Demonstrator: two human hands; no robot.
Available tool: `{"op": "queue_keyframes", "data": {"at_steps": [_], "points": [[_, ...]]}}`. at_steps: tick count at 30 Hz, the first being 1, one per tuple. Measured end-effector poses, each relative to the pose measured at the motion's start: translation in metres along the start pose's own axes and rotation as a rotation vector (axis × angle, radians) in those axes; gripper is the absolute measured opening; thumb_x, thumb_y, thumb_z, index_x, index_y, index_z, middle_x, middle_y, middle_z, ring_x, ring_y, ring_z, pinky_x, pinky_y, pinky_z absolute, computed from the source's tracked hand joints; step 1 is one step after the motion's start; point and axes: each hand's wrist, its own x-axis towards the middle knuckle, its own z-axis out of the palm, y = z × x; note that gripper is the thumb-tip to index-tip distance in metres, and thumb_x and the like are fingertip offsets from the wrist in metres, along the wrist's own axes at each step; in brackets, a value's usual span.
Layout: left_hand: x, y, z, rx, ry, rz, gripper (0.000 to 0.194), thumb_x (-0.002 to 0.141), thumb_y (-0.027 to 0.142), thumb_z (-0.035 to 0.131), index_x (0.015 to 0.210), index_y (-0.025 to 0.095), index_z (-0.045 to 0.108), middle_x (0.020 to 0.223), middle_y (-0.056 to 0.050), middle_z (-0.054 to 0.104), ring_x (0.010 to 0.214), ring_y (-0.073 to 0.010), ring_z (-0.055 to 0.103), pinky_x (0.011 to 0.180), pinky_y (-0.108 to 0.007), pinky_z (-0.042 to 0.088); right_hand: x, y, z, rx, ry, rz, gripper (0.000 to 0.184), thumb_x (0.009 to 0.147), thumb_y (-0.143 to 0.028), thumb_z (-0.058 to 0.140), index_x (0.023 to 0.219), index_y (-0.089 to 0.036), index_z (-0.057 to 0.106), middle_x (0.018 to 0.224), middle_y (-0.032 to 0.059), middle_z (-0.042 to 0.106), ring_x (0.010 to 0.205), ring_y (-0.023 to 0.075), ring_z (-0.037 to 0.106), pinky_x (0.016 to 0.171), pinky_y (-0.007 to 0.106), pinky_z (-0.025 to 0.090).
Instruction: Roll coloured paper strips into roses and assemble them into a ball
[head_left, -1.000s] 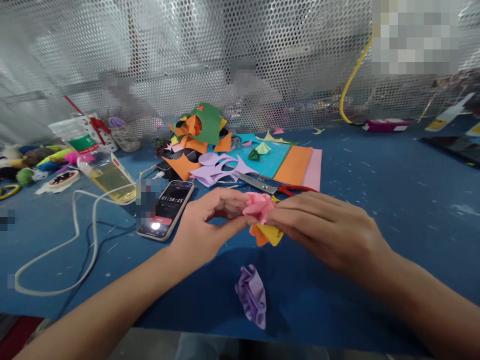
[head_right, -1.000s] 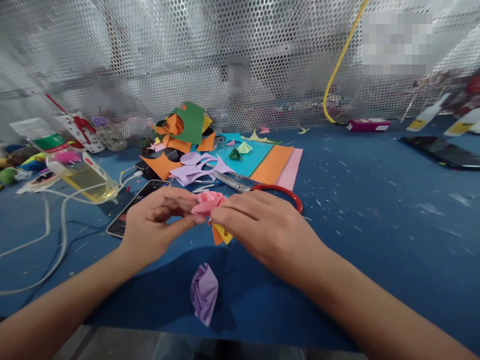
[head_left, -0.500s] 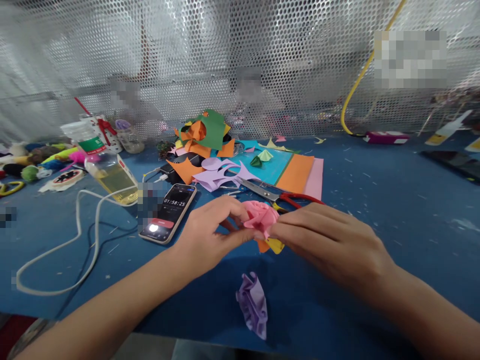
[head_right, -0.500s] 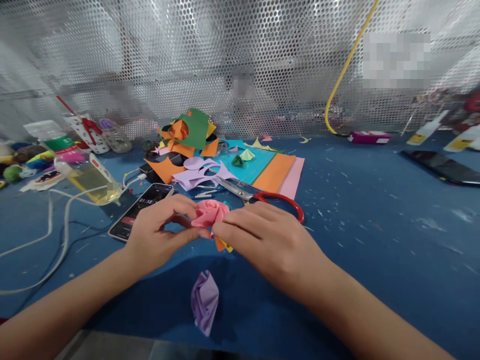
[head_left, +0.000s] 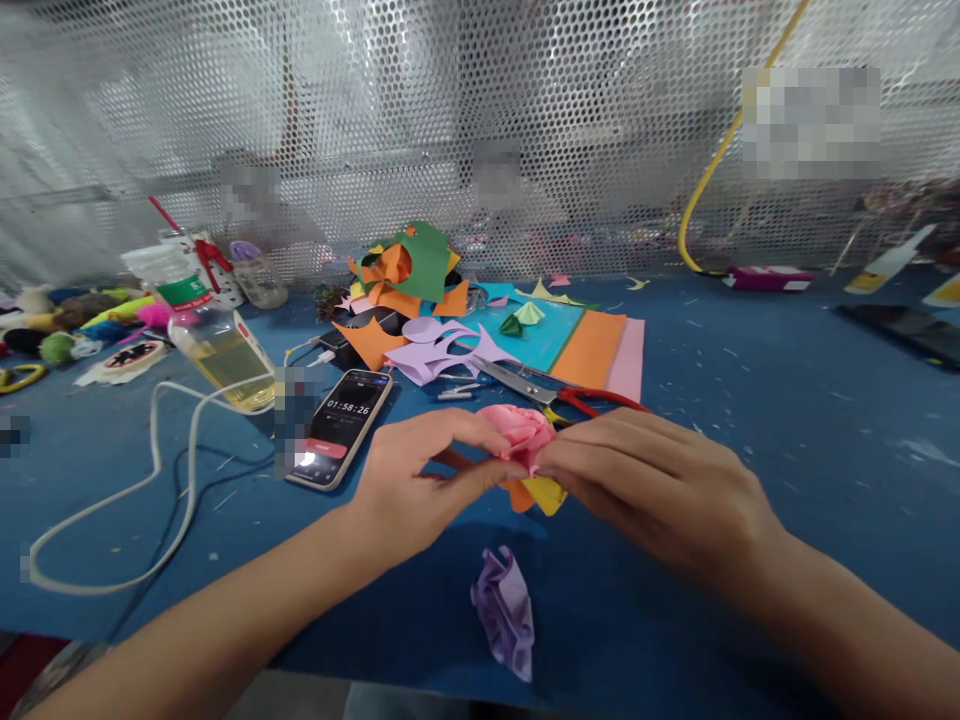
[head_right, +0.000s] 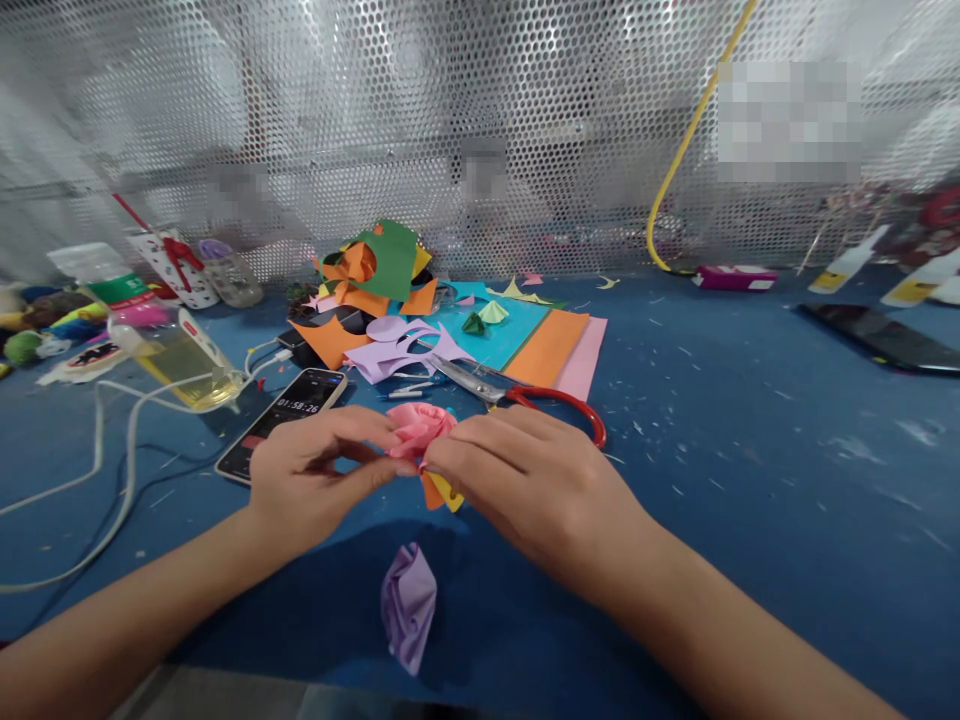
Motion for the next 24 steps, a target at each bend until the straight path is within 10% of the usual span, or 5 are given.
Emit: {"op": "queue_keyframes", "data": {"at_steps": [10,24], "points": [[0.0008,0.0012,0.0033,-0.012,0.028,-0.128,0.012,0.070,0.019,0.076,0.074,0.016,0.066,0.072,-0.002,0.072,0.061,-0.0104,0.067,0.051,-0.014,0.056,0.0081,-0.0046,0.0006,0.231,-0.043,0.341,0.009,0.084,-0.014,0.056,0.083,-0.021,0.063,0.074,-0.0007,0.067,0.065,0.0111,0.062,0.060,0.021,0.049],[-0.0019,-0.0021,0.0038,0.090,-0.087,-0.083,0.013,0.079,0.011,0.064,0.089,0.019,0.068,0.087,-0.002,0.075,0.074,-0.0126,0.071,0.058,-0.017,0.059,0.0081,-0.0030,0.0023,0.296,-0.064,0.447,0.007,0.081,-0.018,0.061,0.075,-0.021,0.064,0.065,-0.0014,0.060,0.059,0.0107,0.056,0.051,0.022,0.044]]}}
